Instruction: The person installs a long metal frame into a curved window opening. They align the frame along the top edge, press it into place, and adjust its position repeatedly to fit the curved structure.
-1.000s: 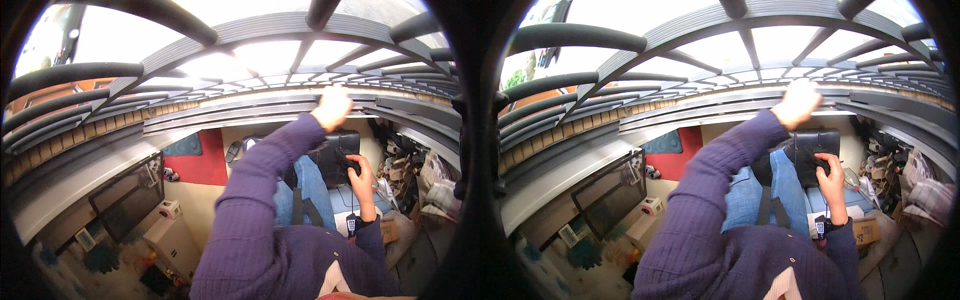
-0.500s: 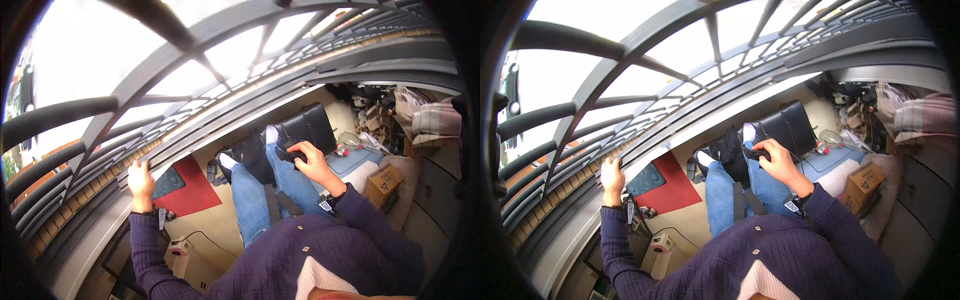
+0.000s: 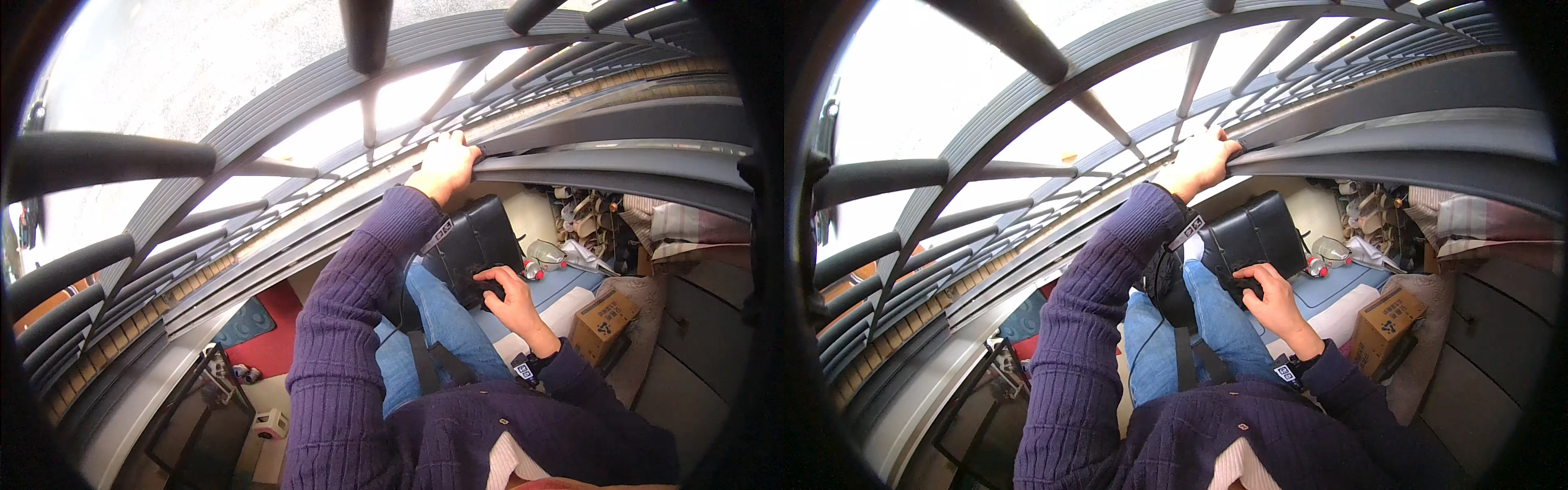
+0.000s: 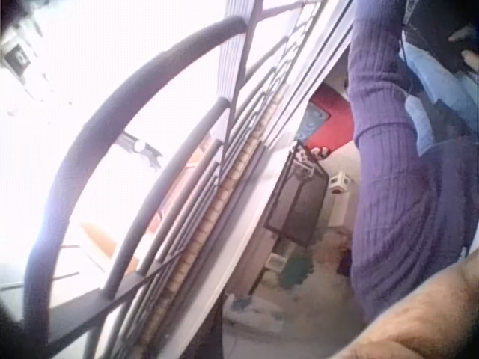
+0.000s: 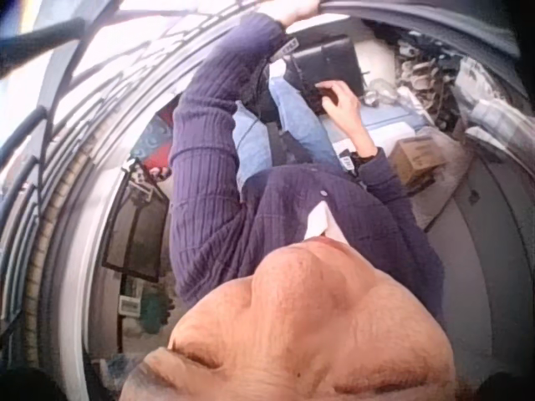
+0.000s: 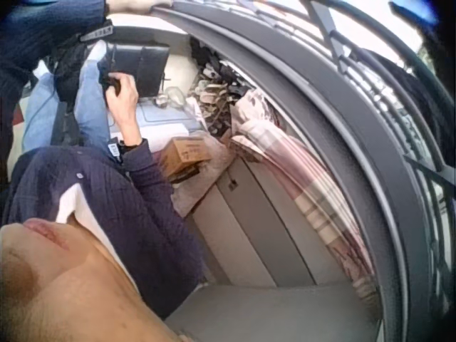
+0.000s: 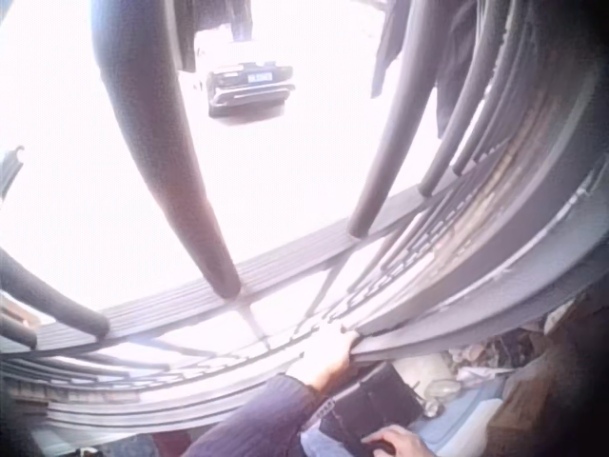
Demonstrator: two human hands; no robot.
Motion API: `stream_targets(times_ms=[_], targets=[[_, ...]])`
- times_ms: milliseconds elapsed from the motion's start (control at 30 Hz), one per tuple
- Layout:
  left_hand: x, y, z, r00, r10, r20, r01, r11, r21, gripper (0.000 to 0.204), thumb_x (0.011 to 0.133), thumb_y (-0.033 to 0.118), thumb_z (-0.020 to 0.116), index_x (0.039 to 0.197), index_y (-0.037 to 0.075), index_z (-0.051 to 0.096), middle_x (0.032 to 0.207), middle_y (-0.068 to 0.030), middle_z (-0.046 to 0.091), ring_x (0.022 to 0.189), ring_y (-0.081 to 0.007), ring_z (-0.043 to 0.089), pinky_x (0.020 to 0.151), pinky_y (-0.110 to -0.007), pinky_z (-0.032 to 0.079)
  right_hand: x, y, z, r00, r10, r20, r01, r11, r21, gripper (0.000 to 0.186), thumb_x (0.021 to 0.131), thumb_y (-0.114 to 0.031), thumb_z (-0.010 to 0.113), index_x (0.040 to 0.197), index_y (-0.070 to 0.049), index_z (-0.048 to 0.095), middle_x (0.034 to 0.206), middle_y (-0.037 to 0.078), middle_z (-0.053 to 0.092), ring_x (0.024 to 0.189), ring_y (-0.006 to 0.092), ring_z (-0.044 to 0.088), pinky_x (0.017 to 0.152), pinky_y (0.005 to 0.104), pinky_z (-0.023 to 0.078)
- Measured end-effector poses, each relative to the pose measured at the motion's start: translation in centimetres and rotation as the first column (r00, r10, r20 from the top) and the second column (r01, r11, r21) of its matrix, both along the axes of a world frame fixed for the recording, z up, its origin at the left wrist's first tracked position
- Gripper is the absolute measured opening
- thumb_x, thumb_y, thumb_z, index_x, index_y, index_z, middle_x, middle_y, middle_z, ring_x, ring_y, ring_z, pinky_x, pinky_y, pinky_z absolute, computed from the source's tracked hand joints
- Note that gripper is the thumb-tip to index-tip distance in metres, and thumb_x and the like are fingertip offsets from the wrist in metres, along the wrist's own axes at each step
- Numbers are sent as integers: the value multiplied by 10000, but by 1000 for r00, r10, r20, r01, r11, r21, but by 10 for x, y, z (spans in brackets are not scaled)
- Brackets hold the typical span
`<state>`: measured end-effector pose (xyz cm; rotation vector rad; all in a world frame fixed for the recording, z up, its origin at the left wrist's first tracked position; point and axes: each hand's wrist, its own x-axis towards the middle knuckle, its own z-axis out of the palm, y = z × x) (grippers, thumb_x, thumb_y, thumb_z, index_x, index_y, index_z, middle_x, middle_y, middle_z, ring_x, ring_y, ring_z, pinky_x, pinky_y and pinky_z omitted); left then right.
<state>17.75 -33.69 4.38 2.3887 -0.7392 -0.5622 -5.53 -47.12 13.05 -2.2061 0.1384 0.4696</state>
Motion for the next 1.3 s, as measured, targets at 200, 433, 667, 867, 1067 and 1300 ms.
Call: stream_targets(times_ms=[200, 433, 667, 867, 1067, 1300], targets=[[-8, 4, -23, 968, -1, 252, 15, 999, -52, 309, 904, 205, 586, 1183, 191, 717, 1139, -143, 591, 1116, -323, 550, 938, -447, 459, 45, 10, 13, 982, 65, 180, -70, 997, 19, 290, 781, 7, 608, 1060, -36, 673, 1029, 139, 652, 966, 319, 659, 851, 377, 529], [-33, 37, -11, 918, 94, 385, -101, 995, -3, 194, 832, 126, 603, 981, 100, 724, 1030, -115, 631, 993, -322, 596, 817, -439, 509, 85, 25, 29, 956, 38, 289, -55, 997, 51, 308, 791, 38, 605, 1087, -30, 661, 1013, 139, 637, 963, 302, 650, 861, 360, 514], [-123, 239, 12, 926, 190, 326, -242, 962, 127, 343, 762, 18, 630, 1082, 130, 680, 1058, -107, 622, 1002, -336, 594, 845, -437, 515, 70, 19, 13, 944, -220, 247, 185, 970, 157, 292, 847, 29, 597, 1127, -26, 661, 1085, 94, 683, 1030, 219, 650, 928, 318, 493], [-185, 391, 33, 927, 261, 270, -366, 789, 494, 390, 736, -46, 613, 1080, 114, 703, 1059, -129, 620, 978, -339, 594, 851, -430, 516, 81, 35, -12, 745, -427, 513, 332, 904, 271, 333, 916, 2, 567, 1243, -41, 613, 1186, 110, 642, 1079, 212, 622, 972, 323, 468], [-217, 393, 15, 836, 429, 343, -541, 750, 381, 407, 748, -73, 588, 1118, 73, 675, 1119, -137, 603, 1016, -352, 578, 886, -435, 505, 103, 72, -75, 896, 18, 444, 204, 870, -448, 505, 821, -58, 630, 1322, -53, 563, 1184, 180, 538, 985, 395, 625, 871, 474, 524], [-216, 409, 15, 776, 497, 388, -589, 792, 163, 420, 750, -69, 594, 1140, 74, 665, 1161, -132, 597, 1090, -348, 565, 970, -433, 466, 111, 85, -78, 934, 230, 275, 91, 590, -803, 524, 804, -128, 647, 1308, -16, 558, 1108, 175, 544, 821, 349, 658, 726, 478, 502]])
